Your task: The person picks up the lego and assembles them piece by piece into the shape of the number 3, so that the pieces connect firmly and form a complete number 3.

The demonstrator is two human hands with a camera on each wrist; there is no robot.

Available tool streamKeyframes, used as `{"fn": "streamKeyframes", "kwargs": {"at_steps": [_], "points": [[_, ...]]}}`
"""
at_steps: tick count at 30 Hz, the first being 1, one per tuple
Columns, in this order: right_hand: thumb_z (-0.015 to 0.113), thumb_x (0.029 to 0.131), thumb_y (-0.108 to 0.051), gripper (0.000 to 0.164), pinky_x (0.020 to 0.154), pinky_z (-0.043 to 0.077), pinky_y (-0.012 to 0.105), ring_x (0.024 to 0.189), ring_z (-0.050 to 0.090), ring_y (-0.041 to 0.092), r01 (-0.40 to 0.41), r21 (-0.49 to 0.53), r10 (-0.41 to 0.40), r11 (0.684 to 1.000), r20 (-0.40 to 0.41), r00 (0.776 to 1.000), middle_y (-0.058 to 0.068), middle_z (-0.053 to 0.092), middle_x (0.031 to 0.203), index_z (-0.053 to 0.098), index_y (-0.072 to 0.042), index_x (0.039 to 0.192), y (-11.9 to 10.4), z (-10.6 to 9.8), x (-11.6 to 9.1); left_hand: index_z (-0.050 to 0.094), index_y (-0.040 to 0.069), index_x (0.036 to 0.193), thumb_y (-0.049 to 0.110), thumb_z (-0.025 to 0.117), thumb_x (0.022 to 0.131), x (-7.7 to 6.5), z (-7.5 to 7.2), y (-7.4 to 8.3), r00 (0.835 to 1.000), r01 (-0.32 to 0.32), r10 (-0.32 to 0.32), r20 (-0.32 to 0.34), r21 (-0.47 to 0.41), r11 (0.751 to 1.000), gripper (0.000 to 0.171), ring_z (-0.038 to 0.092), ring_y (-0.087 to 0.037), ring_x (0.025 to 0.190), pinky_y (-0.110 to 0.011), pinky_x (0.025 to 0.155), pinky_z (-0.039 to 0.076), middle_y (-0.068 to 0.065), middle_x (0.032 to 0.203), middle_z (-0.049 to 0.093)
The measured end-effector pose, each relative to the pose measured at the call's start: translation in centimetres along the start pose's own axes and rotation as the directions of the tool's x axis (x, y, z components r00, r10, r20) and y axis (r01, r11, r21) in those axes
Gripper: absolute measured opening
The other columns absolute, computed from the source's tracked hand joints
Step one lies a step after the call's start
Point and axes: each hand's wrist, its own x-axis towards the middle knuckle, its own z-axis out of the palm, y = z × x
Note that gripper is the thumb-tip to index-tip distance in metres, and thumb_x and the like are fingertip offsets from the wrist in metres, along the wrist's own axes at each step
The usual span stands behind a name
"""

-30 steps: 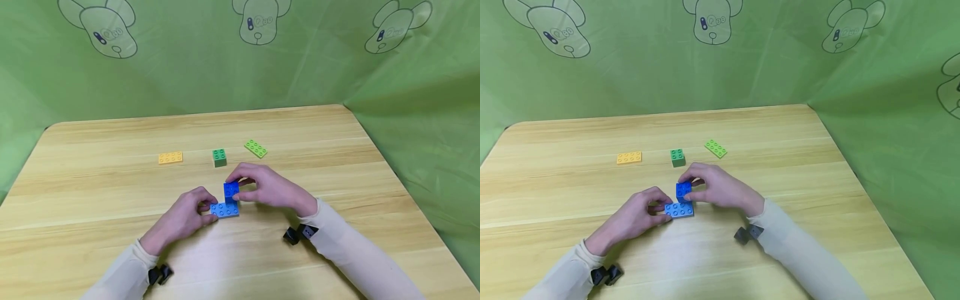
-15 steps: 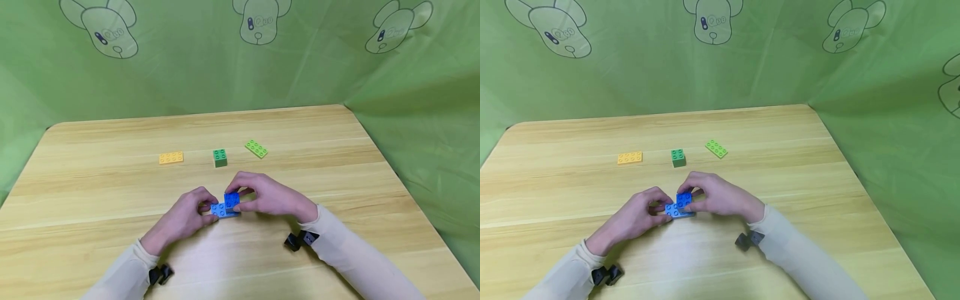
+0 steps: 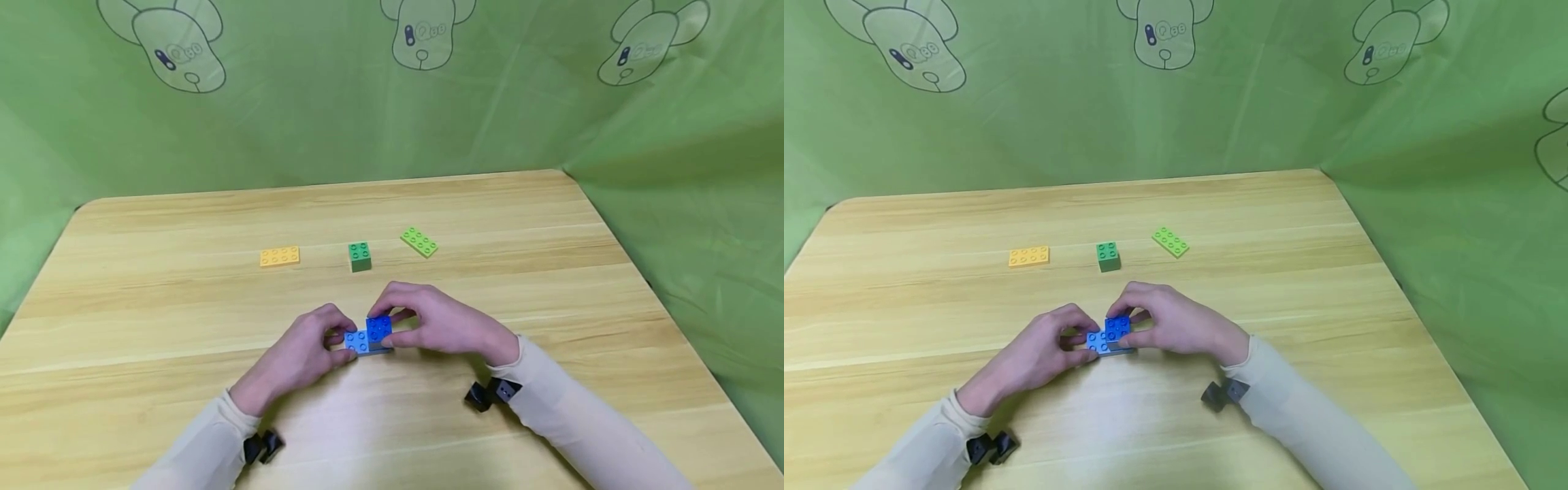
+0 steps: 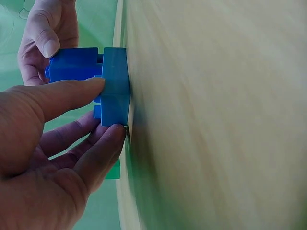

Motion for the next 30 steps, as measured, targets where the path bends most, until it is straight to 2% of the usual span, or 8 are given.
{"fn": "streamKeyframes", "kwargs": {"at_steps": [6, 17, 22, 30], "points": [[0.076, 0.087, -0.008, 0.028, 0.091, 0.053, 0.029, 0.104, 0.058, 0.010, 0.021, -0.032, -0.021, 0.999, 0.016, 1.000, -0.006, 0.059, 0.111, 0.067, -0.011, 0.113, -0.05, -0.06, 0.27, 0.071, 0.007, 0.103, 0.008, 0.082, 0.079, 0.07, -0.18, 0.06, 1.000, 0.016, -0.016, 0.004, -0.010, 1.000, 0.026, 0.060, -0.014, 0.086, -0.028, 0.078, 0.054, 0.003, 0.098, 0.061], [0.077, 0.086, -0.009, 0.028, 0.091, 0.053, 0.031, 0.102, 0.061, 0.010, -0.019, -0.022, 0.019, 1.000, 0.001, 1.000, -0.006, 0.059, 0.107, 0.067, -0.012, 0.112, 0.15, 0.11, 0.01, 0.072, 0.005, 0.102, 0.007, 0.083, 0.079, 0.08, -0.20, -0.05, 1.000, -0.011, 0.012, 0.008, -0.027, 1.000, 0.026, 0.059, -0.015, 0.084, -0.027, 0.073, 0.054, 0.003, 0.097, 0.062], [0.077, 0.086, -0.008, 0.026, 0.092, 0.053, 0.031, 0.102, 0.061, 0.010, -0.021, -0.009, 0.021, 1.000, 0.005, 1.000, -0.005, 0.058, 0.108, 0.066, -0.012, 0.109, 0.32, 0.18, 0.03, 0.072, 0.005, 0.102, 0.008, 0.084, 0.078, 0.15, -0.21, -0.06, 1.000, -0.006, 0.006, 0.006, -0.028, 1.000, 0.028, 0.058, -0.015, 0.082, -0.027, 0.071, 0.054, 0.004, 0.096, 0.062], [0.078, 0.086, -0.012, 0.023, 0.092, 0.052, 0.028, 0.101, 0.060, 0.008, -0.019, -0.046, 0.019, 0.999, 0.010, 1.000, -0.008, 0.058, 0.109, 0.065, -0.015, 0.105, 0.45, 0.34, 0.24, 0.072, 0.006, 0.102, 0.007, 0.084, 0.078, 0.20, -0.22, -0.02, 1.000, 0.005, -0.005, 0.011, -0.032, 0.999, 0.027, 0.058, -0.016, 0.082, -0.027, 0.071, 0.054, 0.003, 0.096, 0.062]]}}
